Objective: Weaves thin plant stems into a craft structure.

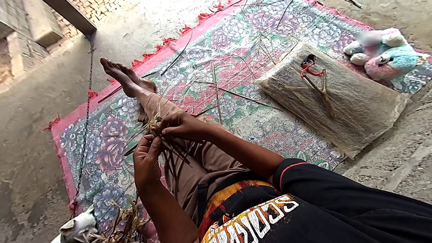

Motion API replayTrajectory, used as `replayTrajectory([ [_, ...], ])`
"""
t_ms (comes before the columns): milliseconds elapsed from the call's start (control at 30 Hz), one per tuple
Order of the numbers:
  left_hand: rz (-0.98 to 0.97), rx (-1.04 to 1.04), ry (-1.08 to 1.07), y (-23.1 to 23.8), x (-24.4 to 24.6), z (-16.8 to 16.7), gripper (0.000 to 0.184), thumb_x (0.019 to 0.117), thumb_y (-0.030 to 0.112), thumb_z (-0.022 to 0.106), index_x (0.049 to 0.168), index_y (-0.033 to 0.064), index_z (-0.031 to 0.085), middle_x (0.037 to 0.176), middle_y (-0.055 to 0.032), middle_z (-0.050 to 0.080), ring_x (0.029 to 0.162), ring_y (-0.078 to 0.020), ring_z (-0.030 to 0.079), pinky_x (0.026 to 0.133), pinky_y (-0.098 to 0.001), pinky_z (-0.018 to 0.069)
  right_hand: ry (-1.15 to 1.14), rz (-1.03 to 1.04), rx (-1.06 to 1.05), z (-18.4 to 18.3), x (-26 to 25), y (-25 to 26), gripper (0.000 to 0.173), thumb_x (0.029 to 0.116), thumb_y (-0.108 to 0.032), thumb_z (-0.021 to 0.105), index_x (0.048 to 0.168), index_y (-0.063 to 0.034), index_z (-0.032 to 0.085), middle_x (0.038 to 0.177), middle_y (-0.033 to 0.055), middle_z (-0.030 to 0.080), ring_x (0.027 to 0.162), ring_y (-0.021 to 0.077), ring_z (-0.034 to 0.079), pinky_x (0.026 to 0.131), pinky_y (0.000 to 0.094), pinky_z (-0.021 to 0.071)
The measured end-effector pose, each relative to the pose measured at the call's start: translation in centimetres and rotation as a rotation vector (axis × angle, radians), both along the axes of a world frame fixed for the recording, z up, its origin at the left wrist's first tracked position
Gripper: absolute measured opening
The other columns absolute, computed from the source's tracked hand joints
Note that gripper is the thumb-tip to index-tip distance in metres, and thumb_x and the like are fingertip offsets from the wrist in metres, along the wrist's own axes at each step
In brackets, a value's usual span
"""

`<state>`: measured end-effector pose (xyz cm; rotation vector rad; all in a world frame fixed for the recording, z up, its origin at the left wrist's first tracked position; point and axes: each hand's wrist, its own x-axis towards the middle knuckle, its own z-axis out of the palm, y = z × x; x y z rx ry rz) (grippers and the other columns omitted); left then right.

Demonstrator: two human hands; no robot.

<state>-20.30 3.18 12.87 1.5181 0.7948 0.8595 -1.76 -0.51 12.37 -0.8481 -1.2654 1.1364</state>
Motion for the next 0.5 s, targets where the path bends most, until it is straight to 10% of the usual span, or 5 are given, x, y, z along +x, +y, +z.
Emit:
replayTrajectory([
  [300, -0.057, 0.056, -0.054, -0.6, 0.3, -1.0, 0.012, 0.0992, 0.007, 0.061, 0.106, 0.0175, 0.06, 0.081, 0.0063, 0.064, 0.064, -0.0016, 0.059, 0.061, -0.0179, 0.0528, 0.047, 0.085, -0.081, -0.7, 1.4, -0.4, 0.012, 0.1032, -0.004, 0.051, 0.102, 0.0018, 0.062, 0.08, 0.0002, 0.063, 0.07, 0.0038, 0.06, 0.07, 0.0239, 0.0546],
  [500, 0.04, 0.143, -0.064, -1.2, 1.3, -1.2, 0.016, 0.0968, 0.001, 0.065, 0.11, 0.0093, 0.066, 0.096, 0.0034, 0.07, 0.08, -0.0029, 0.066, 0.074, -0.0213, 0.0577, 0.01, -0.016, -0.084, -0.7, 1.1, -0.9, 0.011, 0.0936, 0.005, 0.063, 0.104, 0.003, 0.062, 0.082, 0.0016, 0.066, 0.07, 0.0043, 0.062, 0.07, 0.0237, 0.0553],
])
